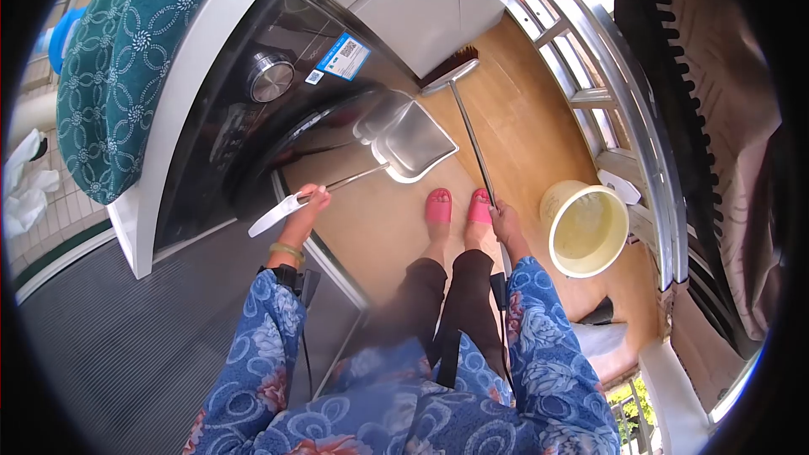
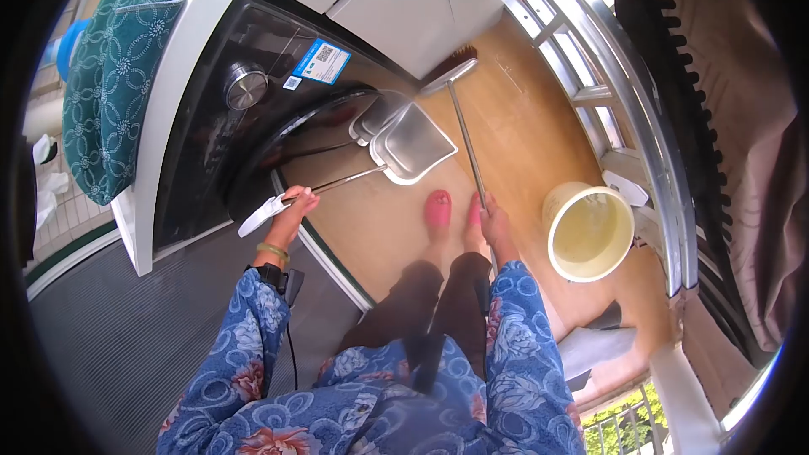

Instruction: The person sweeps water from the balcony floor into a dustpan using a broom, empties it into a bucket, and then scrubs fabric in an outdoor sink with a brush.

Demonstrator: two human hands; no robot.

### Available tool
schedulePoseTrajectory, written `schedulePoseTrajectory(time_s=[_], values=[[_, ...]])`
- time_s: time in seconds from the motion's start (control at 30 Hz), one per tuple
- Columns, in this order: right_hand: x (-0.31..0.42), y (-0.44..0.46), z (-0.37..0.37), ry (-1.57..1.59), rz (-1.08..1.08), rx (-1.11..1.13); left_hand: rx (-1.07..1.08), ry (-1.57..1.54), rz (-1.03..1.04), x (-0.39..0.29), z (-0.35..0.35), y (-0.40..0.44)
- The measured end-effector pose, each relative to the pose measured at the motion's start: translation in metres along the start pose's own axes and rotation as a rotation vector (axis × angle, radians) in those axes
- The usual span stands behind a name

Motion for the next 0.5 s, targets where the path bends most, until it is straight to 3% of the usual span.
schedulePoseTrajectory(time_s=[0.13, 0.27, 0.37, 0.5], values=[[0.016, -0.026, -0.044, -0.333, -0.055, 0.012, 0.029, 0.010, -0.006, -0.002, 0.001, -0.001], [-0.006, -0.081, -0.099, -0.412, -0.071, 0.064, 0.021, 0.009, -0.016, -0.002, 0.002, 0.000], [-0.031, -0.114, -0.106, -0.372, -0.415, -0.059, -0.002, -0.016, -0.010, 0.001, 0.002, -0.001], [-0.028, -0.073, -0.081, -0.101, -0.066, -0.077, -0.015, -0.036, -0.019, 0.011, 0.000, 0.005]])
Point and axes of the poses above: each hand's wrist, its own y-axis towards the middle knuckle, its own z-axis out of the palm, x = y × z, the point moved 3 cm from there along y, towards the middle knuckle, and after that the axes turned 10 degrees about y, right-handed, at the moved point
